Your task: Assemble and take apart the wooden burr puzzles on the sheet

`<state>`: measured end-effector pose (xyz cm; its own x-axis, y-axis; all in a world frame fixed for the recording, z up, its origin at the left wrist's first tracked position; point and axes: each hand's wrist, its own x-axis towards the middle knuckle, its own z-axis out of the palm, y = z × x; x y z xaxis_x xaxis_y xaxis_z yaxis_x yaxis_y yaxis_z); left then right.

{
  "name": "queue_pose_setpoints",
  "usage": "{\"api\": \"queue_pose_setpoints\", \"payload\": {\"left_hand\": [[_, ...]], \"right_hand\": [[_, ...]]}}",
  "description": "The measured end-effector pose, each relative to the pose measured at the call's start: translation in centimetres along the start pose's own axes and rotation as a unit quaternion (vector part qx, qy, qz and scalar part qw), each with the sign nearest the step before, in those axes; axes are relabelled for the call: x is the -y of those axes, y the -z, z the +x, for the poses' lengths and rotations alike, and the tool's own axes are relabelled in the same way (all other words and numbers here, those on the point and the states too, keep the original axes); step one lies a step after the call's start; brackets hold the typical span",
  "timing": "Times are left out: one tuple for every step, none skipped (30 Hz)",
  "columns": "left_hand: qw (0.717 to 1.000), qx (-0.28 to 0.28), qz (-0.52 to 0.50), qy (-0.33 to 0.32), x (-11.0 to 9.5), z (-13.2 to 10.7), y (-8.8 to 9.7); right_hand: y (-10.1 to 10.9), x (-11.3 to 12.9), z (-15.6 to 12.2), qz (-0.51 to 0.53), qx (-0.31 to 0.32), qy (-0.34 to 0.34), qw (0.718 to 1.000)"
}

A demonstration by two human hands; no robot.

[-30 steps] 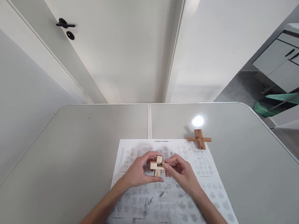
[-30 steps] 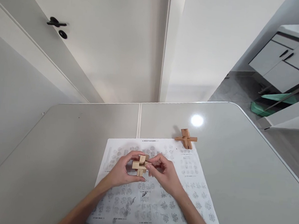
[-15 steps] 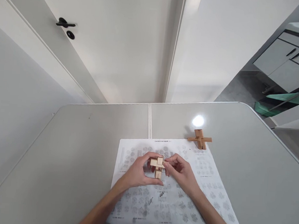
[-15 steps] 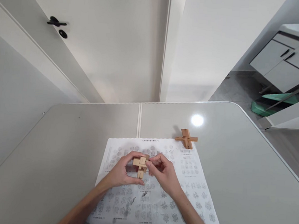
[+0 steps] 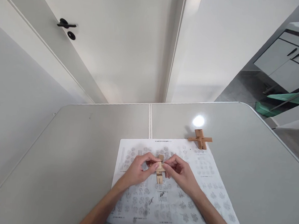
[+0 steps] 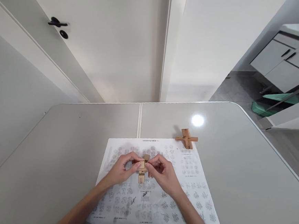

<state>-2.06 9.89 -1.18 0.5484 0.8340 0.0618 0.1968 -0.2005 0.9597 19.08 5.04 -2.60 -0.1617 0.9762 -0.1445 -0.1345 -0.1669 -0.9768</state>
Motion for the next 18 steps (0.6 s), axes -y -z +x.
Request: {"api": "queue_pose_setpoints", "payload": {"left_hand": [[1.000,0.001,0.001,0.001,-0.01,0.02,-0.01],[1.000,0.003,0.002,0.003,-0.02,0.02,-0.02],[1.000,0.005,0.004,0.007,-0.03,0.02,-0.03],[1.000,0.006,0.006,0.009,-0.04,0.00,-0.03],[1.000,0.006,0.008,0.011,-0.04,-0.04,-0.04],[1.000,0.005,0.009,0.011,-0.06,-0.09,-0.04],[1.000,0.010,0.007,0.009,-0.08,-0.15,-0.03],[1.000,0.017,0.000,0.007,-0.13,-0.21,-0.01],[0.999,0.031,-0.010,0.006,-0.19,-0.26,0.01],[0.999,0.046,-0.020,0.007,-0.27,-0.31,0.04],[0.998,0.060,-0.025,0.011,-0.37,-0.34,0.06],[0.997,0.073,-0.025,0.017,-0.47,-0.36,0.08],[0.997,0.078,-0.018,0.023,-0.56,-0.36,0.08],[0.997,0.078,-0.006,0.028,-0.63,-0.36,0.07],[0.997,0.075,0.007,0.030,-0.66,-0.36,0.05],[0.997,0.069,0.016,0.031,-0.65,-0.35,0.01],[0.997,0.064,0.021,0.030,-0.60,-0.36,-0.02],[0.997,0.061,0.023,0.030,-0.53,-0.37,-0.06]], "right_hand": [[0.03,-0.01,0.01,-0.001,0.000,-0.001,1.000],[0.06,-0.02,0.02,-0.002,0.000,-0.002,1.000],[0.07,-0.01,0.03,-0.004,0.000,-0.003,1.000],[0.08,0.01,0.03,-0.006,-0.002,-0.005,1.000],[0.08,0.04,0.04,-0.007,-0.004,-0.006,1.000],[0.07,0.07,0.05,-0.007,-0.006,-0.008,1.000],[0.06,0.10,0.07,-0.007,-0.009,-0.008,1.000],[0.04,0.13,0.10,-0.004,-0.013,-0.008,1.000],[0.02,0.16,0.13,-0.001,-0.018,-0.008,1.000],[-0.01,0.20,0.16,0.003,-0.022,-0.007,1.000],[-0.03,0.22,0.20,0.008,-0.027,-0.008,1.000],[-0.06,0.25,0.23,0.013,-0.030,-0.010,0.999],[-0.08,0.27,0.26,0.017,-0.032,-0.012,0.999],[-0.11,0.29,0.28,0.020,-0.034,-0.014,0.999],[-0.13,0.31,0.29,0.022,-0.034,-0.015,0.999],[-0.15,0.32,0.30,0.024,-0.034,-0.016,0.999],[-0.16,0.34,0.30,0.024,-0.034,-0.015,0.999],[-0.17,0.35,0.29,0.024,-0.033,-0.014,0.999]]}}
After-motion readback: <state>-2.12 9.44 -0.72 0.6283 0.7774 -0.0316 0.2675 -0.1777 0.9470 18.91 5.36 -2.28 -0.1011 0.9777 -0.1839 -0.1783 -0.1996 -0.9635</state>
